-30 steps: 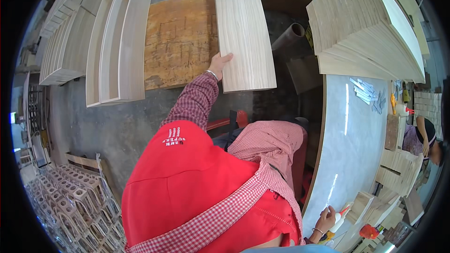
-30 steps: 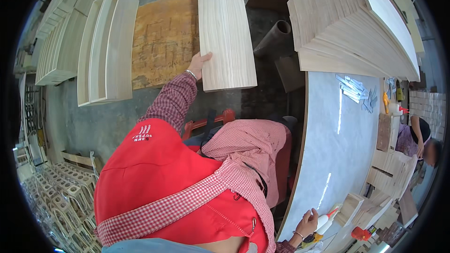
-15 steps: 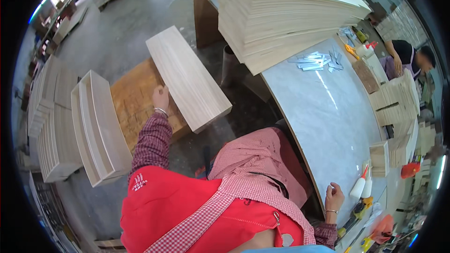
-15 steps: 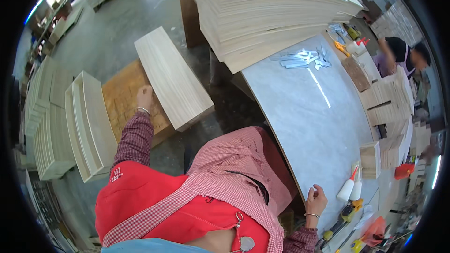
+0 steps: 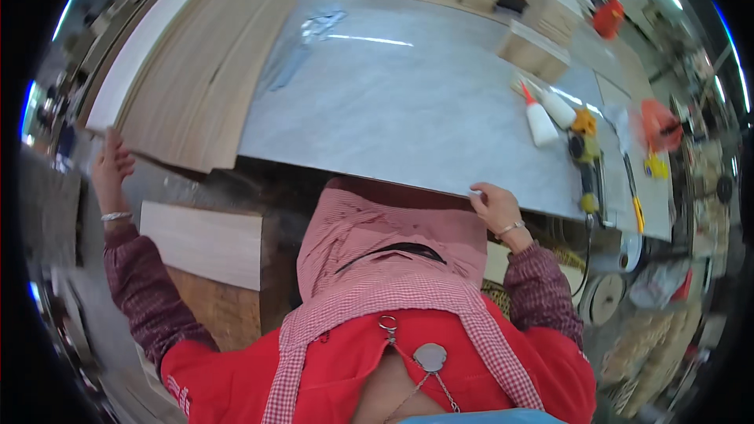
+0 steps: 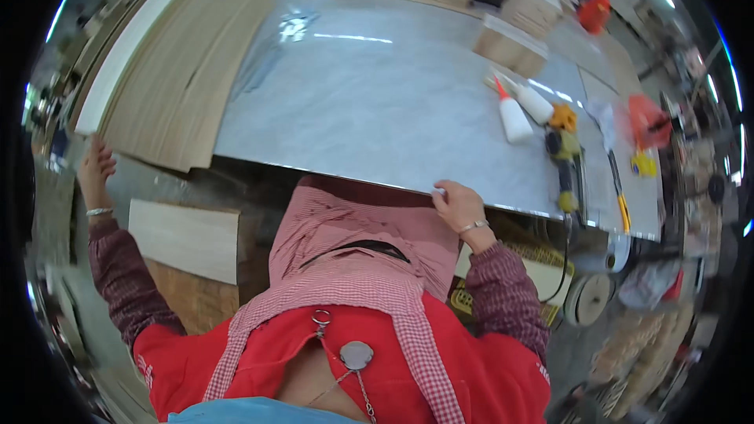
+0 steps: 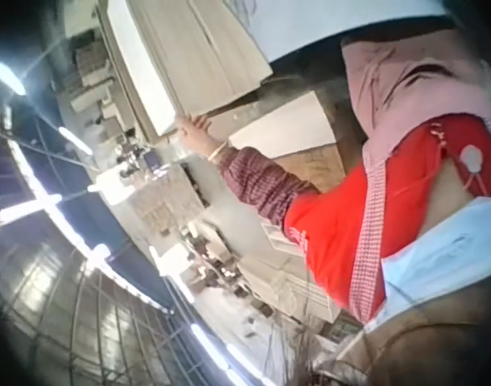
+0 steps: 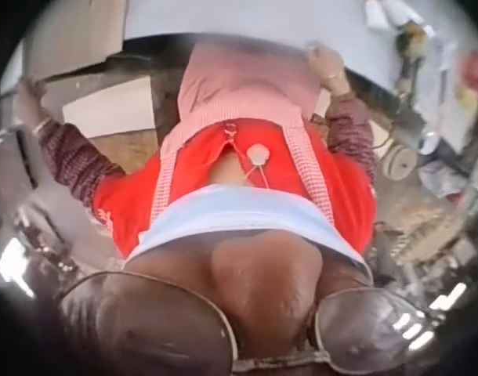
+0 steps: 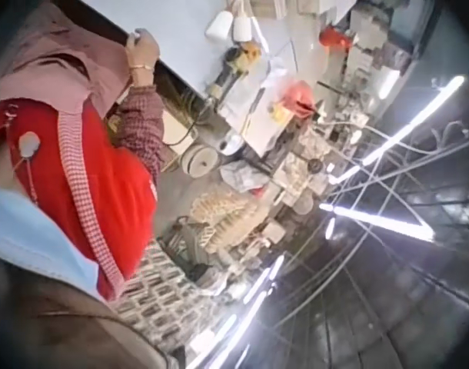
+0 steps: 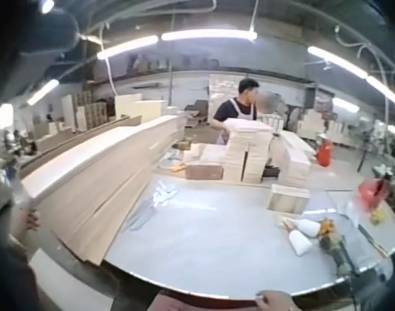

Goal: Assembling wooden panels into components using wood glue and a pneumatic nail gun.

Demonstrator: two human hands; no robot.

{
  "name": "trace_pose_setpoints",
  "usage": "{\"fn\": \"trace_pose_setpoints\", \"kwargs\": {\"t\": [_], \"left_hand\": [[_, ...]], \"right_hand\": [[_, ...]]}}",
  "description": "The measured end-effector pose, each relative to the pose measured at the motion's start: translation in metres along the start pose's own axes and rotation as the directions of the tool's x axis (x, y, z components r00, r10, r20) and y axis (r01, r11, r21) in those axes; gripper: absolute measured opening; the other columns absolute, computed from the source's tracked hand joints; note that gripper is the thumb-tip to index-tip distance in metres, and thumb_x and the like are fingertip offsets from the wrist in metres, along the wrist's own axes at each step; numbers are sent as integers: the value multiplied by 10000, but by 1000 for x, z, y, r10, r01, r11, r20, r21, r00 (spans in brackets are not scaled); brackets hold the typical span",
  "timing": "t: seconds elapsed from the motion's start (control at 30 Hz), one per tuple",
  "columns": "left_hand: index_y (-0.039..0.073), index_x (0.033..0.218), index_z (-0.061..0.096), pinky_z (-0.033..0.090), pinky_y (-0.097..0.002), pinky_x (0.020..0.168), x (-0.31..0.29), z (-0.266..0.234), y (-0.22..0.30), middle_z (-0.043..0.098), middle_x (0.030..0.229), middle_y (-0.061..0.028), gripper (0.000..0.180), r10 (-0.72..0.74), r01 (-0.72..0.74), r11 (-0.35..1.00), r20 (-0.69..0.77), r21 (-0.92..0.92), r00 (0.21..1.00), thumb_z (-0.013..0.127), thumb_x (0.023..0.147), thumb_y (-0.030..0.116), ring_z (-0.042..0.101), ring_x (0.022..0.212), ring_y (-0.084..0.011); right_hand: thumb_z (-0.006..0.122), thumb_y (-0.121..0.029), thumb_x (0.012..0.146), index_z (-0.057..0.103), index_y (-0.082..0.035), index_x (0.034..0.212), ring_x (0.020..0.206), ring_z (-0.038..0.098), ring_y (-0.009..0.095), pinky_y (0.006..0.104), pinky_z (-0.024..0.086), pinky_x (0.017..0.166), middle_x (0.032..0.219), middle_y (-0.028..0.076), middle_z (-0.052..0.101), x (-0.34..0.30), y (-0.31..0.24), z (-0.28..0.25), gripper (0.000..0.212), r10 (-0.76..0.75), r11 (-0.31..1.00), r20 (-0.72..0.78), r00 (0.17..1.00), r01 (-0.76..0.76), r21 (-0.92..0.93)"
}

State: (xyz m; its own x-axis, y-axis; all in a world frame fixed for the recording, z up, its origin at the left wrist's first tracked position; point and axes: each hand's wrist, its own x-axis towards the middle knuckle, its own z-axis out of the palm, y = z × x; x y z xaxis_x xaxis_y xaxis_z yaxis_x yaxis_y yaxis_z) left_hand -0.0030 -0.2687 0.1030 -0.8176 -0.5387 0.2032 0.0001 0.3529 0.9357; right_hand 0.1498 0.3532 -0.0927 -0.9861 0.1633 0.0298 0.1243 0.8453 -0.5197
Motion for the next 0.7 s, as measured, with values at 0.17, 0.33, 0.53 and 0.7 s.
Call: {"fn": "trace_pose_setpoints", "kwargs": {"t": [0.17, 0.33, 0.53, 0.7], "left_hand": [[103, 814, 607, 291, -152, 400, 15, 3, 17, 463, 591, 56, 350, 1, 2, 992, -20, 129, 1000, 692, 847, 442, 422, 472, -21], [106, 769, 592, 254, -163, 362, 30, -13, 21, 467, 564, 39, 288, 18, -10, 977, -33, 211, 999, 693, 855, 362, 387, 429, -31], [84, 797, 610, 306, -176, 404, -2, 6, 46, 513, 607, 17, 172, -94, 90, 986, -21, -137, 995, 678, 841, 236, 433, 467, -58], [66, 819, 624, 349, -186, 437, -35, 49, 68, 551, 641, -1, 81, -149, 183, 874, 109, -451, 983, 666, 830, 135, 469, 497, -79]], "right_hand": [[640, -236, 806, 700, -92, 975, 572, 569, 216, 313, 450, 572, 670, 38, 637, -6, 18, 10, 230, -7, 996, -24, 1000, 9, 87], [639, -225, 808, 699, -90, 983, 571, 567, 207, 306, 447, 571, 683, 38, 645, -13, 34, 4, 228, 4, 993, -64, 998, 4, 122], [642, -168, 817, 685, -66, 1013, 584, 560, 186, 274, 451, 578, 712, 37, 644, -36, 52, -5, 225, 56, 969, -10, 998, -52, 243], [643, -136, 824, 677, -28, 1016, 606, 569, 174, 265, 459, 587, 755, 49, 659, -48, 51, -16, 223, 70, 933, 4, 998, -67, 354]]}}
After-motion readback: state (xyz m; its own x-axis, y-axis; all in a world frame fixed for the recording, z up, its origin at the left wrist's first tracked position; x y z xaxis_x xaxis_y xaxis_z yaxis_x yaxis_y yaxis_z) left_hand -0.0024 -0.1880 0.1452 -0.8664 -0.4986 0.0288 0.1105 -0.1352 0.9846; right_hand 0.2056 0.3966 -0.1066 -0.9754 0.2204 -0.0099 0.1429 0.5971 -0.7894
